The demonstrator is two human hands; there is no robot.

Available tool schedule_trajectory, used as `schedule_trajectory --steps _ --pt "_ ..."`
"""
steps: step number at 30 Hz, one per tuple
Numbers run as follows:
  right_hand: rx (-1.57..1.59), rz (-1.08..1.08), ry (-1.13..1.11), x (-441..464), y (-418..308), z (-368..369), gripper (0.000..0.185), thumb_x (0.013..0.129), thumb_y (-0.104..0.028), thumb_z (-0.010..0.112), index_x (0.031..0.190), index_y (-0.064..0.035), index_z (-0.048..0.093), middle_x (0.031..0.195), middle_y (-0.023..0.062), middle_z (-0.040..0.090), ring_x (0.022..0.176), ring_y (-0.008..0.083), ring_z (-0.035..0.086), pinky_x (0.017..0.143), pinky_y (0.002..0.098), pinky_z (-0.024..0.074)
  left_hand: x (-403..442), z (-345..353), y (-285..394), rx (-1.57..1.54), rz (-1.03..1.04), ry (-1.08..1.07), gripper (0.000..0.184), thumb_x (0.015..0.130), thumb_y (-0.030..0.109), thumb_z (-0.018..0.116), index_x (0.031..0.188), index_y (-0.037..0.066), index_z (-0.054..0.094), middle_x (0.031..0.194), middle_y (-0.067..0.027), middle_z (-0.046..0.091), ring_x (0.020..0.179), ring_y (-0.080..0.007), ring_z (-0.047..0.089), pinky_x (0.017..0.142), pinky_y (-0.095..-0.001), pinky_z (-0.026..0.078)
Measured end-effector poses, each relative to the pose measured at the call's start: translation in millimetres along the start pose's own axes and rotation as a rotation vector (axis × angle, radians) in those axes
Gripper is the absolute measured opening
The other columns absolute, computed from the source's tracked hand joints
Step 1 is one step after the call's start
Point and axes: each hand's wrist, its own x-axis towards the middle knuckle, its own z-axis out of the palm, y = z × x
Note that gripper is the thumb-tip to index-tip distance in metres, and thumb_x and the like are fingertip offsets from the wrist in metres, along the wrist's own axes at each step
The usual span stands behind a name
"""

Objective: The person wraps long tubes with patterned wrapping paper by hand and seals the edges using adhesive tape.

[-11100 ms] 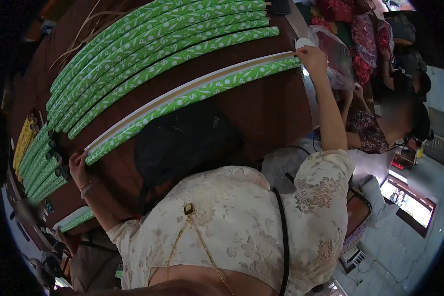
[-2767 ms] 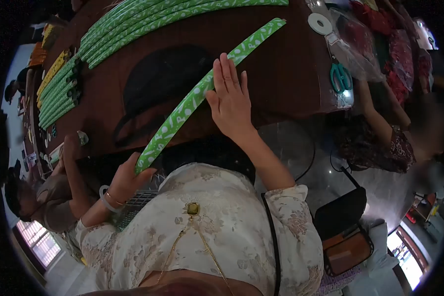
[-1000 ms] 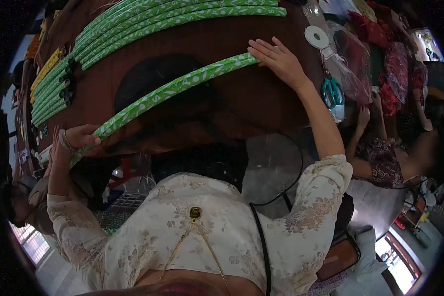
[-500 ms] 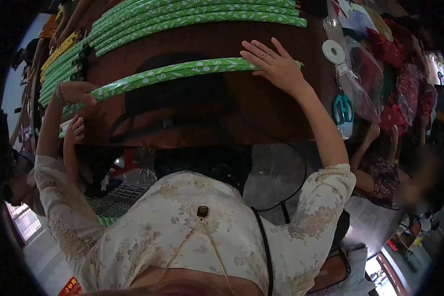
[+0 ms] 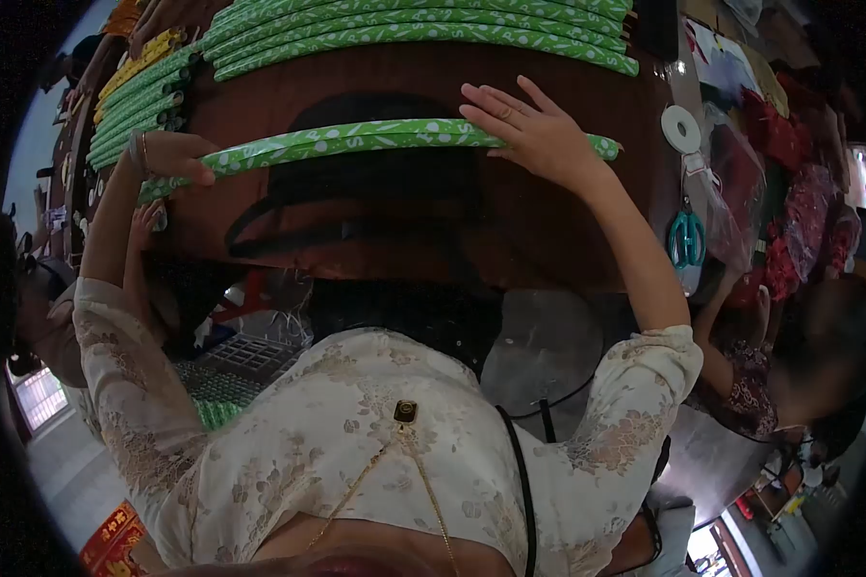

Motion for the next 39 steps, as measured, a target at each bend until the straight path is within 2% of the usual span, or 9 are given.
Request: schedule_trajectory --steps 9,13,16,18,26,28,31,34,39 --pt "-0.552 -0.245 -0.034 -7 -1 7 0.065 0.082 -0.031 0.057 0.138 -0.034 0.024 0.145 -0.0095 0.021 0.131 0.011 0.027 0.11 0.0419 0.0128 12 0 -13 -0.103 0.062 -0.05 0.034 0.083 0.037 0.058 0.087 0.003 0.055 0.063 -0.0006 0.053 0.047 -0.0087 0.05 0.044 -0.0245 0.042" --pt "-0.02 -0.192 0.245 17 -20 1 0.072 0.08 -0.034 0.06 0.14 -0.0244 0.022 0.146 -0.0034 0.021 0.131 0.0155 0.028 0.109 0.0434 0.0149 19 1 -23 -0.064 0.053 0.007 0.04 0.081 0.046 0.058 0.081 0.006 0.055 0.064 0.0006 0.054 0.058 -0.0084 0.052 0.054 -0.0277 0.043" --pt "0.236 0.008 0.218 37 -31 -15 0.075 0.079 -0.033 0.061 0.14 -0.0196 0.02 0.146 -0.0016 0.021 0.131 0.0149 0.028 0.109 0.0426 0.0175 13 1 -5 -0.07 0.106 -0.053 0.029 0.084 0.034 0.057 0.082 0.005 0.053 0.061 -0.0002 0.051 0.049 -0.0079 0.049 0.042 -0.0247 0.042" --pt "-0.031 -0.078 -0.069 40 -29 -12 0.076 0.078 -0.033 0.062 0.141 -0.0197 0.019 0.146 -0.0014 0.019 0.131 0.0142 0.028 0.108 0.0411 0.0199 10 3 1 -0.102 0.112 -0.103 0.03 0.084 0.035 0.056 0.081 0.005 0.052 0.063 0.0 0.051 0.05 -0.0074 0.049 0.042 -0.0248 0.043" --pt "-0.265 -0.251 0.052 34 -21 4 0.067 0.085 -0.029 0.052 0.142 -0.0255 0.016 0.147 -0.0069 0.016 0.132 0.0115 0.026 0.11 0.0433 0.0097 13 8 -1 -0.179 0.12 -0.123 0.03 0.087 0.033 0.054 0.08 0.004 0.05 0.063 -0.0016 0.051 0.05 -0.0095 0.05 0.043 -0.0274 0.043" --pt "-0.634 -0.472 0.025 31 -21 -2 0.071 0.083 -0.033 0.054 0.142 -0.0251 0.015 0.147 -0.0052 0.016 0.132 0.0123 0.026 0.11 0.0445 0.0092 14 9 -3 -0.207 0.139 -0.147 0.03 0.087 0.033 0.054 0.081 0.004 0.05 0.063 -0.0015 0.05 0.051 -0.0094 0.05 0.042 -0.0273 0.043" --pt "0.085 -0.218 0.287 46 -37 -3 0.073 0.081 -0.033 0.058 0.141 -0.0234 0.018 0.147 -0.0024 0.017 0.132 0.0141 0.027 0.11 0.0436 0.0103 14 8 -6 -0.203 0.126 -0.162 0.029 0.087 0.032 0.054 0.082 0.004 0.05 0.064 -0.0015 0.05 0.052 -0.009 0.049 0.042 -0.0276 0.044" --pt "0.234 -0.086 0.161 70 -51 -22 0.073 0.079 -0.033 0.06 0.14 -0.0216 0.021 0.147 0.0001 0.019 0.131 0.0155 0.028 0.11 0.0429 0.0124 12 11 -3 -0.229 0.124 -0.179 0.028 0.087 0.032 0.053 0.083 0.004 0.049 0.064 -0.0014 0.049 0.051 -0.0089 0.049 0.042 -0.0277 0.044" --pt "-0.094 -0.189 -0.066 78 -58 -14 0.071 0.079 -0.033 0.06 0.139 -0.0236 0.024 0.146 -0.0012 0.021 0.132 0.0147 0.026 0.109 0.0422 0.015 7 17 -1 -0.178 0.09 -0.152 0.031 0.087 0.039 0.053 0.085 0.007 0.05 0.062 0.0031 0.046 0.049 -0.0063 0.044 0.043 -0.0237 0.041"
